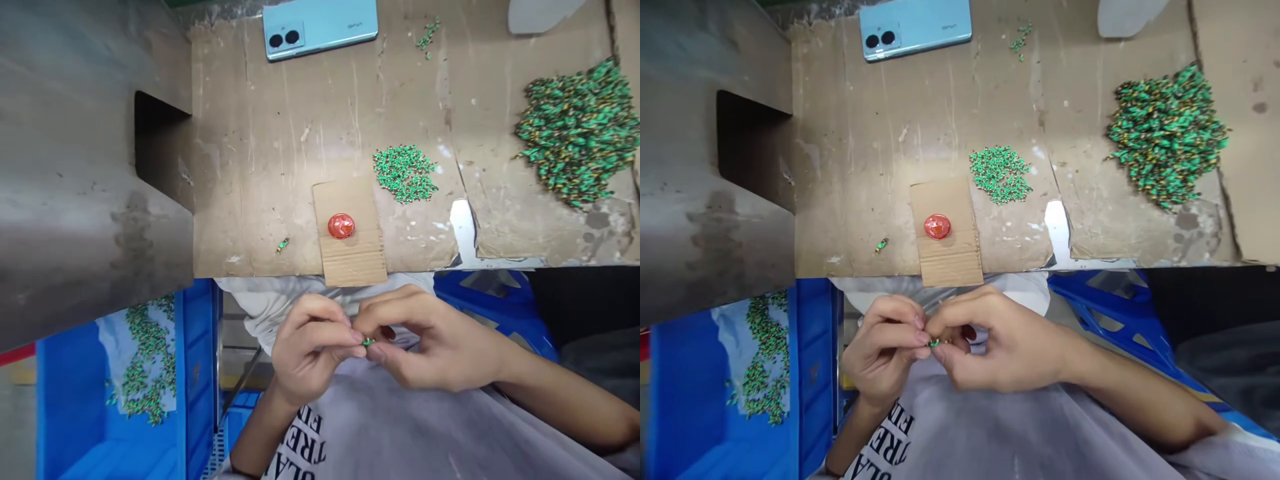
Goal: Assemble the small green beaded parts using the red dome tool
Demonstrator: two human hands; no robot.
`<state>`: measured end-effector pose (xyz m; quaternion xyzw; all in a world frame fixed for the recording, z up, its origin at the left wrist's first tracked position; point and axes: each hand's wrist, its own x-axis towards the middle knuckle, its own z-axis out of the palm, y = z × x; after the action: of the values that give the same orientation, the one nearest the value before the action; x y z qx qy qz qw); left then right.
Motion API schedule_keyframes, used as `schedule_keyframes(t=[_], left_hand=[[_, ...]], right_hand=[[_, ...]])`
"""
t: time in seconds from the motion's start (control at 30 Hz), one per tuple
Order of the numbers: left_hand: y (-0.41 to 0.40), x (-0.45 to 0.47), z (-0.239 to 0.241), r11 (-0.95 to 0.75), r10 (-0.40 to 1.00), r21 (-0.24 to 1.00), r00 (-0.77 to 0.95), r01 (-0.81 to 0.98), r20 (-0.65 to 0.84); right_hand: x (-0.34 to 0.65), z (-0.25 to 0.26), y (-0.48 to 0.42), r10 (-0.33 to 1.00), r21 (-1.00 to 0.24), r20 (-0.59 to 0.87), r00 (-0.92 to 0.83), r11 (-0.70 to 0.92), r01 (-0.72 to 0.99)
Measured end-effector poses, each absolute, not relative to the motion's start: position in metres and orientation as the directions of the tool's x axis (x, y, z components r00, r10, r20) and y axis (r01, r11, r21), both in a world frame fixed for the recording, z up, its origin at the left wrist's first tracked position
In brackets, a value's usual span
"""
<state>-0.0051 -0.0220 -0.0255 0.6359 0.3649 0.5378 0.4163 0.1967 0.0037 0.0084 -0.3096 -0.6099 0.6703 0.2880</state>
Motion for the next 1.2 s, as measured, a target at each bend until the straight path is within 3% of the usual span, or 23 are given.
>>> schedule_keyframes(t=[0.27,0.4,0.53,1.2], left_hand=[[-0.018,0.000,-0.025,-0.467,0.884,0.883,0.061,0.058,0.463],[-0.022,-0.004,-0.022,-0.540,0.841,0.831,0.103,0.129,0.531],[-0.026,-0.004,-0.019,-0.568,0.823,0.807,0.144,0.160,0.550],[-0.029,0.001,-0.026,-0.413,0.901,0.906,0.104,-0.089,0.421]], right_hand=[[0.199,0.009,0.000,0.831,-0.987,0.086,-0.549,0.148,0.069],[0.199,0.004,-0.004,0.870,-0.955,0.245,-0.429,0.293,0.049],[0.199,0.004,-0.004,0.834,-0.924,0.305,-0.460,0.376,0.069],[0.193,0.004,-0.006,0.837,-0.931,0.290,-0.464,0.359,0.066]])
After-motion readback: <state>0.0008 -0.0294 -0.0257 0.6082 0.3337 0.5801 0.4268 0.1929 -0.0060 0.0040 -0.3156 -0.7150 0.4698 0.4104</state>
